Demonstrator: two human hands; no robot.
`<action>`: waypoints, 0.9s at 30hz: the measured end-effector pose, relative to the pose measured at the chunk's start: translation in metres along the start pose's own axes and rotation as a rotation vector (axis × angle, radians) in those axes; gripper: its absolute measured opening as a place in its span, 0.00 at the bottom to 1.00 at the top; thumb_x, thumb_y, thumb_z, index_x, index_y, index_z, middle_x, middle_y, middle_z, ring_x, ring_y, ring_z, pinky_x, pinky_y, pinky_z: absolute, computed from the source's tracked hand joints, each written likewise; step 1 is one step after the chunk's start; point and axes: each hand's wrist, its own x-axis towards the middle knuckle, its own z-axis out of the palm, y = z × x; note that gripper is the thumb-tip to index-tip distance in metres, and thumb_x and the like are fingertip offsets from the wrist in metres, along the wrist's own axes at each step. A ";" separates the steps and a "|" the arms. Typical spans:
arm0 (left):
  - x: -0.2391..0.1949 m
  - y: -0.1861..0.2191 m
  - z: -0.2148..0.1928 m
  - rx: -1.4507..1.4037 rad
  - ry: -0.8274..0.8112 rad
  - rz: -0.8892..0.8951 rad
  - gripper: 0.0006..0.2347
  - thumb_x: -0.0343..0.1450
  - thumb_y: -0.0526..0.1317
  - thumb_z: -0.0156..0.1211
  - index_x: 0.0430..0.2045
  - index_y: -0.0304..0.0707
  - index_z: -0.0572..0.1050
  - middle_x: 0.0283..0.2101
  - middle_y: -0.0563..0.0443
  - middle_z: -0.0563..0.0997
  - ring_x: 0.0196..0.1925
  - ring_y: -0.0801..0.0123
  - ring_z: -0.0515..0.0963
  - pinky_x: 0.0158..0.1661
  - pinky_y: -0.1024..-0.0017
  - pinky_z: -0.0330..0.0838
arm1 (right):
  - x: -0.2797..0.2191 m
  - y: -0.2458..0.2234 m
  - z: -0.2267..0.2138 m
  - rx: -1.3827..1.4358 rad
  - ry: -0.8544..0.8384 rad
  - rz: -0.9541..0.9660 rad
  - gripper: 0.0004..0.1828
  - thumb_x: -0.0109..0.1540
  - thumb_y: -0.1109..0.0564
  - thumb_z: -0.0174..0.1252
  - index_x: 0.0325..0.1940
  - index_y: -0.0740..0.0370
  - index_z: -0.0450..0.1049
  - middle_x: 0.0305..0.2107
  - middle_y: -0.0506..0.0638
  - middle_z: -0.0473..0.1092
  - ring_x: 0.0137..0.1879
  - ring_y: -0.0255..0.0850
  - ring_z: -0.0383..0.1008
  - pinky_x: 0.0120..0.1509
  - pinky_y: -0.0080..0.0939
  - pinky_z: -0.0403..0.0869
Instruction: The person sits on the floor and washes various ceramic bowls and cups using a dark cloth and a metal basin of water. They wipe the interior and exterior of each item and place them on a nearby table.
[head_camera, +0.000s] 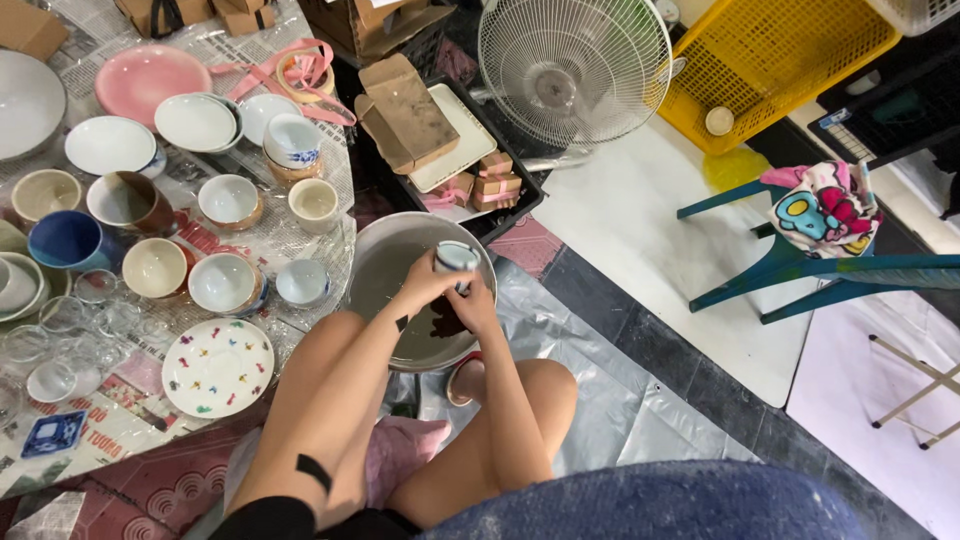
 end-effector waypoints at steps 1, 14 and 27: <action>0.006 -0.011 0.004 -0.100 0.022 -0.101 0.34 0.56 0.54 0.76 0.53 0.32 0.78 0.50 0.45 0.86 0.48 0.67 0.84 0.49 0.70 0.77 | -0.005 -0.003 -0.003 0.010 0.010 0.098 0.38 0.57 0.51 0.66 0.68 0.63 0.61 0.45 0.61 0.76 0.52 0.52 0.79 0.56 0.47 0.75; -0.018 -0.121 -0.014 1.231 0.034 -0.628 0.41 0.59 0.69 0.64 0.58 0.37 0.72 0.62 0.45 0.76 0.63 0.54 0.76 0.68 0.42 0.54 | -0.007 -0.076 -0.030 -0.075 0.031 0.182 0.26 0.61 0.48 0.63 0.61 0.57 0.71 0.33 0.54 0.79 0.38 0.50 0.82 0.44 0.49 0.77; -0.001 -0.133 -0.001 0.726 0.219 -0.509 0.42 0.52 0.56 0.80 0.59 0.32 0.70 0.58 0.36 0.79 0.60 0.49 0.79 0.60 0.58 0.72 | 0.012 -0.102 0.000 -0.005 0.271 0.155 0.33 0.60 0.53 0.67 0.66 0.61 0.64 0.37 0.55 0.73 0.45 0.48 0.77 0.50 0.46 0.75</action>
